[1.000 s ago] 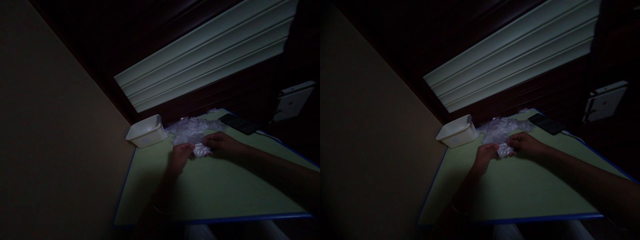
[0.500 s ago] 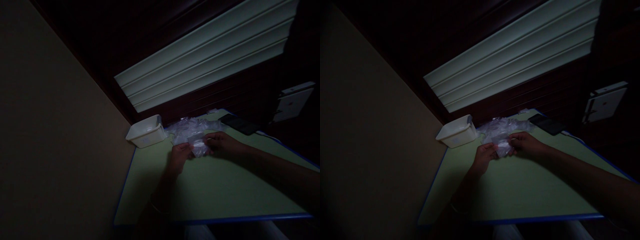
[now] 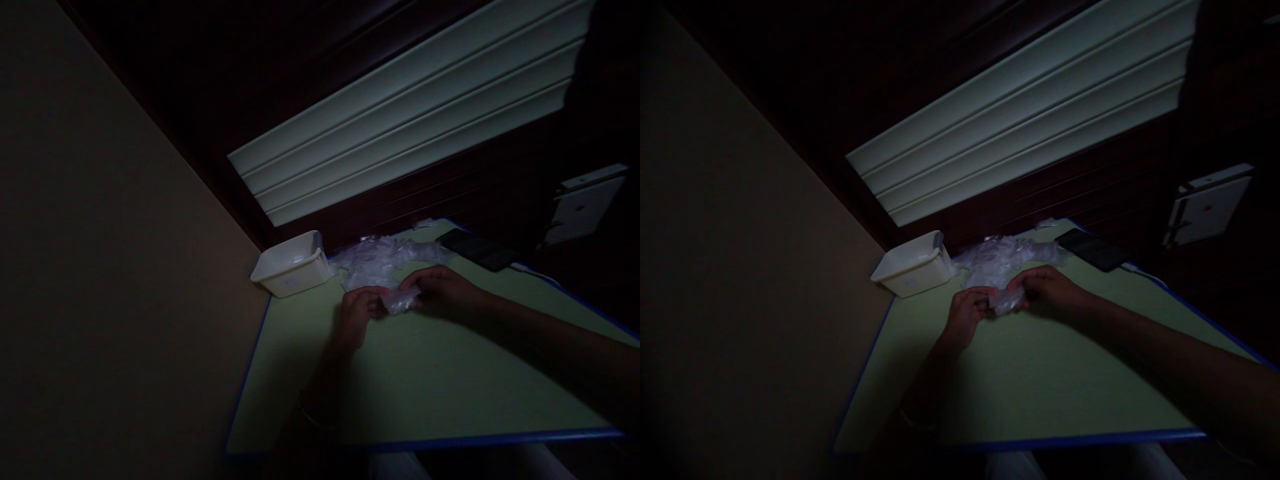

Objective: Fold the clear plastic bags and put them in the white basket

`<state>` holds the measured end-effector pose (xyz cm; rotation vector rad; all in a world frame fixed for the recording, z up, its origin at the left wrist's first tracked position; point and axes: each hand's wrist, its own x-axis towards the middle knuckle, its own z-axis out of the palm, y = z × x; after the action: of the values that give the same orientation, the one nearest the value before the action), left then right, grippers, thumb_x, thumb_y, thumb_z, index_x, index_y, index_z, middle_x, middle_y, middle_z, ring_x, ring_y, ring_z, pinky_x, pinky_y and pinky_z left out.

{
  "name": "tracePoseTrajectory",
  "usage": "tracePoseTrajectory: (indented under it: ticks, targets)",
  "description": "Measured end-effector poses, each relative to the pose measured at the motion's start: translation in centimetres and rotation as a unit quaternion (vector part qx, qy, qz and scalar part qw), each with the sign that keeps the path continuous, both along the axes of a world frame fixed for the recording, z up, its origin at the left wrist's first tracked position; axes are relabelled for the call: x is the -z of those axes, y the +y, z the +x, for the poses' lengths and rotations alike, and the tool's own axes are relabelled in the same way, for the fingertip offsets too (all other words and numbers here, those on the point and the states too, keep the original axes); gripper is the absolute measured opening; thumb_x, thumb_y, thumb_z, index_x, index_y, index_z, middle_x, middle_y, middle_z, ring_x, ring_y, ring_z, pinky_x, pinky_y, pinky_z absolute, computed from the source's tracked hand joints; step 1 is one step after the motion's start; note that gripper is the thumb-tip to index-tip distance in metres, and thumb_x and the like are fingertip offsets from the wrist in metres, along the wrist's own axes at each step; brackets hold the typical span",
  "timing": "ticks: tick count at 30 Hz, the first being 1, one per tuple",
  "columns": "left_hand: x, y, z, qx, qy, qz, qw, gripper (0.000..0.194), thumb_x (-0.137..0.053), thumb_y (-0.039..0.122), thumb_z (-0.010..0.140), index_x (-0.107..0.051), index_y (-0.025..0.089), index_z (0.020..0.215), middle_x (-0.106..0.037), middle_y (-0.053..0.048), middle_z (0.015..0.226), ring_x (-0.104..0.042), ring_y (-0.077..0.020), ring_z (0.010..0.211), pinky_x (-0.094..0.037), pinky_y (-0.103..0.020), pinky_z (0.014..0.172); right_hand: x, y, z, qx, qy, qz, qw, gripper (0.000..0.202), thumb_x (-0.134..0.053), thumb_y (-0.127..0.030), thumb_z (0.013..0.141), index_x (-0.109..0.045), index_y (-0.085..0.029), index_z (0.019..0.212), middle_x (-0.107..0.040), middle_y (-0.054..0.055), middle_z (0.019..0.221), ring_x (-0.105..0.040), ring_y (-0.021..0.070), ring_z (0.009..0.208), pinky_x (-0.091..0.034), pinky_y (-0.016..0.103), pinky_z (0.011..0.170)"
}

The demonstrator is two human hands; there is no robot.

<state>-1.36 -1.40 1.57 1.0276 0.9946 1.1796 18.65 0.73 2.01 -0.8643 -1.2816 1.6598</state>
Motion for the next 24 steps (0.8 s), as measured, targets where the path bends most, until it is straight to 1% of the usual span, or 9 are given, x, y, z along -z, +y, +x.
tracePoseTrajectory:
  ticks: [2, 4, 7, 10, 12, 14, 17, 21, 24]
  targets:
    - [0.1, 0.0, -0.1, 0.002, 0.012, 0.013, 1.000, 0.030, -0.069, 0.038, 0.071, -0.074, 0.010, 0.081, -0.068, -0.006, 0.067, -0.059, -0.0119, 0.057, -0.043, -0.024, 0.056, 0.1, 0.1, 0.1, -0.007, -0.017, 0.017, 1.000, 0.019, -0.060, -0.029, 0.068, -0.074, -0.017, 0.073, -0.068, 0.004, 0.062, -0.058, 0.0159, 0.057, -0.045, 0.028, 0.058]
    - [0.2, 0.0, -0.1, -0.004, 0.037, 0.033, 0.999, 0.032, -0.075, 0.039, 0.068, -0.074, 0.011, 0.084, -0.068, -0.006, 0.070, -0.058, -0.0106, 0.058, -0.043, -0.023, 0.057, 0.1, 0.3, 0.4, -0.012, -0.035, 0.043, 0.998, 0.022, -0.060, -0.034, 0.071, -0.074, -0.018, 0.074, -0.069, 0.005, 0.067, -0.060, 0.0173, 0.061, -0.046, 0.029, 0.060]
    - [0.3, 0.0, 0.1, -0.014, 0.069, 0.054, 0.996, 0.035, -0.083, 0.034, 0.062, -0.073, 0.012, 0.086, -0.070, -0.006, 0.075, -0.059, -0.0105, 0.061, -0.044, -0.023, 0.060, -0.2, 0.4, 0.7, 0.017, -0.067, 0.085, 0.994, 0.032, -0.063, -0.046, 0.075, -0.074, -0.019, 0.088, -0.068, 0.004, 0.071, -0.061, 0.0183, 0.063, -0.047, 0.030, 0.060]
    - [0.3, -0.1, 0.4, -0.014, 0.078, 0.068, 0.994, 0.038, -0.084, 0.031, 0.061, -0.072, 0.011, 0.091, -0.070, -0.007, 0.076, -0.060, -0.0117, 0.064, -0.044, -0.023, 0.061, -0.5, 0.3, 0.6, 0.044, -0.120, 0.125, 0.984, 0.042, -0.068, -0.051, 0.075, -0.070, -0.019, 0.102, -0.066, 0.004, 0.075, -0.058, 0.0168, 0.062, -0.043, 0.029, 0.057]
    - [0.4, -0.1, 0.5, -0.011, 0.080, 0.072, 0.994, 0.042, -0.084, 0.030, 0.062, -0.072, 0.012, 0.098, -0.070, -0.006, 0.076, -0.060, -0.0116, 0.063, -0.044, -0.023, 0.061, -0.6, 0.1, 0.4, 0.027, -0.150, 0.135, 0.979, 0.042, -0.069, -0.052, 0.074, -0.070, -0.017, 0.097, -0.065, 0.004, 0.073, -0.054, 0.0154, 0.059, -0.040, 0.028, 0.053]
    - [0.5, -0.1, 0.5, -0.014, 0.089, 0.074, 0.993, 0.048, -0.083, 0.031, 0.063, -0.070, 0.013, 0.106, -0.070, -0.004, 0.075, -0.060, -0.0112, 0.062, -0.044, -0.023, 0.061, -0.5, 0.0, 0.2, 0.010, -0.164, 0.130, 0.978, 0.038, -0.069, -0.052, 0.074, -0.070, -0.015, 0.086, -0.062, 0.003, 0.067, -0.050, 0.0133, 0.055, -0.036, 0.027, 0.050]
    - [0.8, 0.0, 0.4, -0.017, 0.101, 0.076, 0.992, 0.052, -0.082, 0.036, 0.066, -0.069, 0.013, 0.111, -0.071, -0.005, 0.076, -0.061, -0.0119, 0.063, -0.046, -0.024, 0.062, -0.3, -0.1, 0.1, 0.017, -0.162, 0.117, 0.980, 0.037, -0.069, -0.052, 0.074, -0.068, -0.015, 0.077, -0.057, 0.001, 0.061, -0.045, 0.0108, 0.051, -0.033, 0.025, 0.047]
    - [1.1, 0.2, 0.4, -0.005, 0.076, 0.041, 0.996, 0.049, -0.081, 0.046, 0.065, -0.072, 0.010, 0.096, -0.073, -0.010, 0.084, -0.065, -0.0150, 0.066, -0.052, -0.029, 0.066, 0.0, 0.1, 0.3, 0.036, -0.140, 0.104, 0.984, 0.036, -0.069, -0.052, 0.075, -0.068, -0.016, 0.078, -0.058, 0.001, 0.062, -0.047, 0.0113, 0.052, -0.035, 0.026, 0.047]
    - [1.3, 0.3, 0.3, -0.004, 0.086, 0.024, 0.996, 0.045, -0.082, 0.047, 0.062, -0.072, 0.009, 0.085, -0.072, -0.009, 0.078, -0.065, -0.0151, 0.060, -0.052, -0.029, 0.062, 0.1, 0.3, 0.3, 0.046, -0.137, 0.109, 0.984, 0.036, -0.069, -0.052, 0.075, -0.068, -0.016, 0.078, -0.060, 0.002, 0.065, -0.050, 0.0126, 0.055, -0.038, 0.027, 0.050]
